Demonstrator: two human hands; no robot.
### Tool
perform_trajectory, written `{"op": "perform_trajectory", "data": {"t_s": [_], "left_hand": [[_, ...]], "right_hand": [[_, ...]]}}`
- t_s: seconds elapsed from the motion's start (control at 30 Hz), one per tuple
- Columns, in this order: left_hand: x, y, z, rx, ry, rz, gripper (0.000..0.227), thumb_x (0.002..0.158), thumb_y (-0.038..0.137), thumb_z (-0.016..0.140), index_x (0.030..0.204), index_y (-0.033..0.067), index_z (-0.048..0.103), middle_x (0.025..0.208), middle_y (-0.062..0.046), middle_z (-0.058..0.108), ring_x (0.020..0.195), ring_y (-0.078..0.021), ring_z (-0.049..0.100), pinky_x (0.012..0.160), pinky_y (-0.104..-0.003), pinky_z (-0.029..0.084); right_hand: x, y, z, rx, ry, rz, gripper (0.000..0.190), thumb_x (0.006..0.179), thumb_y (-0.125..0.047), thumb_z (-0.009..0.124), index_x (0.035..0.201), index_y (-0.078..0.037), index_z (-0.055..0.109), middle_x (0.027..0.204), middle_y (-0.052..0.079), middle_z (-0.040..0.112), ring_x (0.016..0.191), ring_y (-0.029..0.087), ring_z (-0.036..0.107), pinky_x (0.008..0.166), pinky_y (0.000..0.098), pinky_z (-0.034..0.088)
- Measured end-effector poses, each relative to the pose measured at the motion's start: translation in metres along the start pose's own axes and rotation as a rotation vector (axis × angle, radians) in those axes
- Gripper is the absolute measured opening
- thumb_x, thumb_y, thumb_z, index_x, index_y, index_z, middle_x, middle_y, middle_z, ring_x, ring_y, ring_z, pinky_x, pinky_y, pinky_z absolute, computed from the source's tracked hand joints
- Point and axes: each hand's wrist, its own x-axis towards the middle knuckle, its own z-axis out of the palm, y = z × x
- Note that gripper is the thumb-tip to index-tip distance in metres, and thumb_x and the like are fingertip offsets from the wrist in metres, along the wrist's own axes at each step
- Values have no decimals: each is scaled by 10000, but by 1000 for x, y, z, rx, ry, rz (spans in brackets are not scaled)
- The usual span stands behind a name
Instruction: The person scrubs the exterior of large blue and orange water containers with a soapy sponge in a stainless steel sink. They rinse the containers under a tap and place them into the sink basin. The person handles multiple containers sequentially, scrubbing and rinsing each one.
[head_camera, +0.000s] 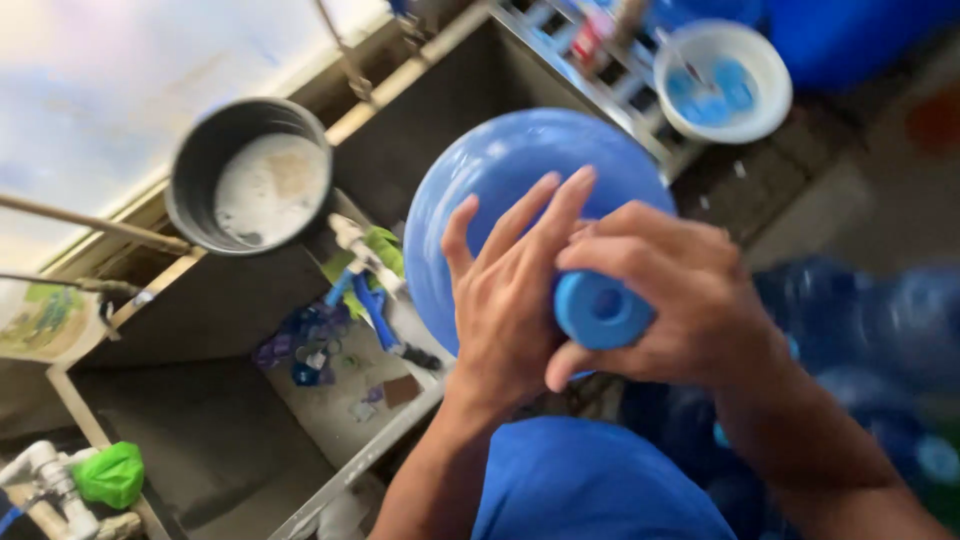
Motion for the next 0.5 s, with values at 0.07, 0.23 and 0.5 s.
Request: {"op": "perform_trajectory", "data": {"t_s": [0.07,0.23,0.5], "left_hand": [[-3,-30,3,-178,122,-106,694,904,252,792,1524,120,508,1315,-25,729,1311,-222,681,1254,-488,264],[-25,-89,29,-478,478,-311,536,837,113,851,1293,86,571,1132,-78,717,1065,-233,716,1019,-378,510],[-81,-108,34,-620,689,-379,394,827,37,821,1125,73,566,1048,-103,696,953,-236,696,949,-376,573]], "right_hand": [[31,8,18,76,-150,-97,685,683,-505,845,1132,-30,639,1038,168,691,945,297,702,791,381,565],[74,80,81,298,-311,-3,500,788,-374,845,1140,-55,689,999,89,716,791,174,667,688,287,527],[166,154,269,329,-656,162,278,909,-264,764,1084,-49,737,855,61,765,746,114,719,688,291,580]]}}
